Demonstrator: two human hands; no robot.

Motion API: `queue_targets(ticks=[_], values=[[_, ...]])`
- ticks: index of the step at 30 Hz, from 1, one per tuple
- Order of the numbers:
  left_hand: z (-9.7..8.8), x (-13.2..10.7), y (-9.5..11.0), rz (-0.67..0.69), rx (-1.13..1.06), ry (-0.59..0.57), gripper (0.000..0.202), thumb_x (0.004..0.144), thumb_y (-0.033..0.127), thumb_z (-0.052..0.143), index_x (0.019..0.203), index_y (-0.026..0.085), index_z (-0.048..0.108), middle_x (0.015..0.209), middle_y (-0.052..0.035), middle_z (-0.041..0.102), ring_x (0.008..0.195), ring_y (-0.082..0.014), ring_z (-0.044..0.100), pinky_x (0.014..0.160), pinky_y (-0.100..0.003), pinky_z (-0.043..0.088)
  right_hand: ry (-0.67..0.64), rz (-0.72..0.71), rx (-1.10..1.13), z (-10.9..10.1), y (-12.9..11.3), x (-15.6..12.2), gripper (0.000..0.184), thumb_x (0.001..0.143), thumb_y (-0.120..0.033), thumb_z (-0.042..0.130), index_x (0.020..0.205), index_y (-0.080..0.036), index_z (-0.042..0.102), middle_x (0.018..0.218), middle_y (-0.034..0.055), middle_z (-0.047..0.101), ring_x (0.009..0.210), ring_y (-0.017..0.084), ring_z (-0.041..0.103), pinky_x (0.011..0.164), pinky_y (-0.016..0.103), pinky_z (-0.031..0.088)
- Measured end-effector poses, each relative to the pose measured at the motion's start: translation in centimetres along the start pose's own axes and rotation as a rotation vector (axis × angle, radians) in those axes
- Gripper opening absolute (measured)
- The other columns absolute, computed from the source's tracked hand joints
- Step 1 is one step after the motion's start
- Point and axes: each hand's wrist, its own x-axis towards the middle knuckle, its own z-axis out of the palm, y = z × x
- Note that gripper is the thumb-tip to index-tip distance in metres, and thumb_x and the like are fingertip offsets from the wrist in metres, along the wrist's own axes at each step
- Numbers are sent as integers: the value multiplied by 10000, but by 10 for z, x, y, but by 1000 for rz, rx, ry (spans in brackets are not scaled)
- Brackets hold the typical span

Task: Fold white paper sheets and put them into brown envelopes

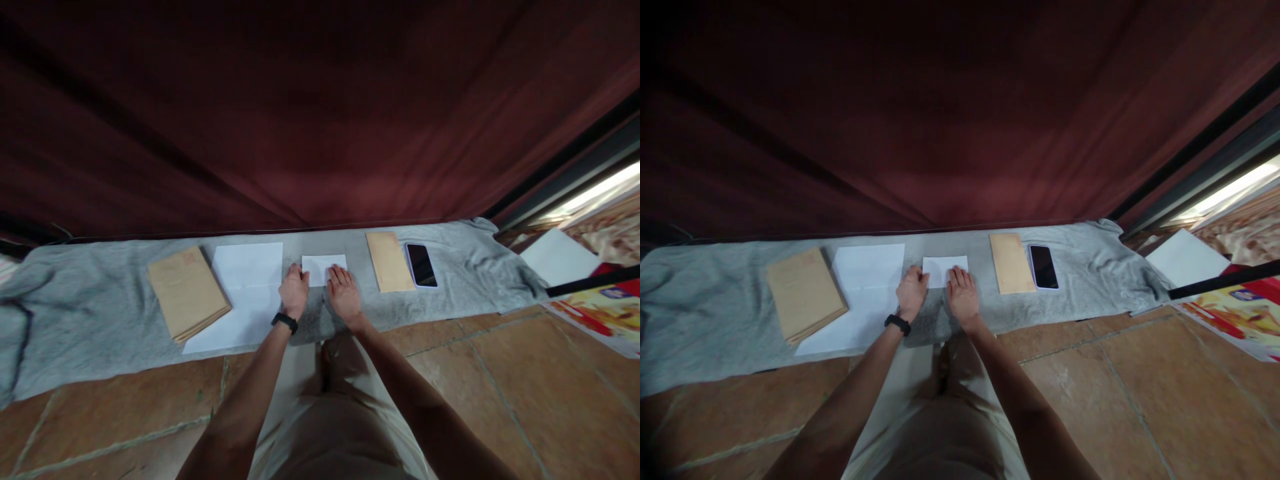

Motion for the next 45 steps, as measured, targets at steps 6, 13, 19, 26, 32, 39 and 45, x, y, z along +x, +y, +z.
queue_targets(ticks=[6,13,19,26,32,39,45], values=[[21,-18,-8,411,-26,157,338,992,198,423,1275,137,597,1314,-154,635,1254,-261,583,1064,-401,463,43,-14,24,2,0,-1,455,1051,-256,373,1467,-124,503,1529,139,503,1423,263,426,1195,449,316],[40,-41,-17,608,178,6,518,1035,311,331,1503,118,438,1601,-135,410,1519,-266,304,1246,-462,251,26,5,63,1,3,1,459,1040,-213,352,1460,-130,518,1533,131,501,1440,256,419,1199,456,323],[42,-39,-23,668,221,-56,611,959,219,418,1547,67,354,1618,-182,358,1538,-281,253,1260,-491,210,-24,-75,151,9,-17,22,459,1068,-299,344,1433,-115,550,1528,128,510,1457,202,410,1235,404,298],[44,-39,-26,688,219,-62,617,950,221,436,1542,62,363,1588,-199,402,1521,-288,299,1257,-511,222,-87,-148,71,14,-20,34,460,1070,-320,364,1461,-139,528,1562,126,463,1481,230,382,1242,446,270],[43,-40,-21,611,207,-2,594,985,220,335,1547,26,332,1630,-184,327,1543,-256,241,1264,-454,220,-24,-81,-44,6,14,24,505,1067,-348,376,1525,-143,437,1607,136,384,1498,276,345,1227,496,245],[40,-13,-18,500,213,14,617,1032,350,285,1557,26,312,1635,-191,306,1550,-270,216,1257,-466,218,36,-21,-84,9,26,18,532,1058,-357,384,1530,-116,424,1584,162,420,1461,293,393,1204,491,255],[36,13,-26,480,208,-1,646,1035,417,285,1558,39,324,1630,-188,318,1547,-285,226,1251,-483,225,94,6,-96,13,26,15,545,1059,-385,378,1527,-110,426,1573,172,435,1443,304,403,1192,501,256]])
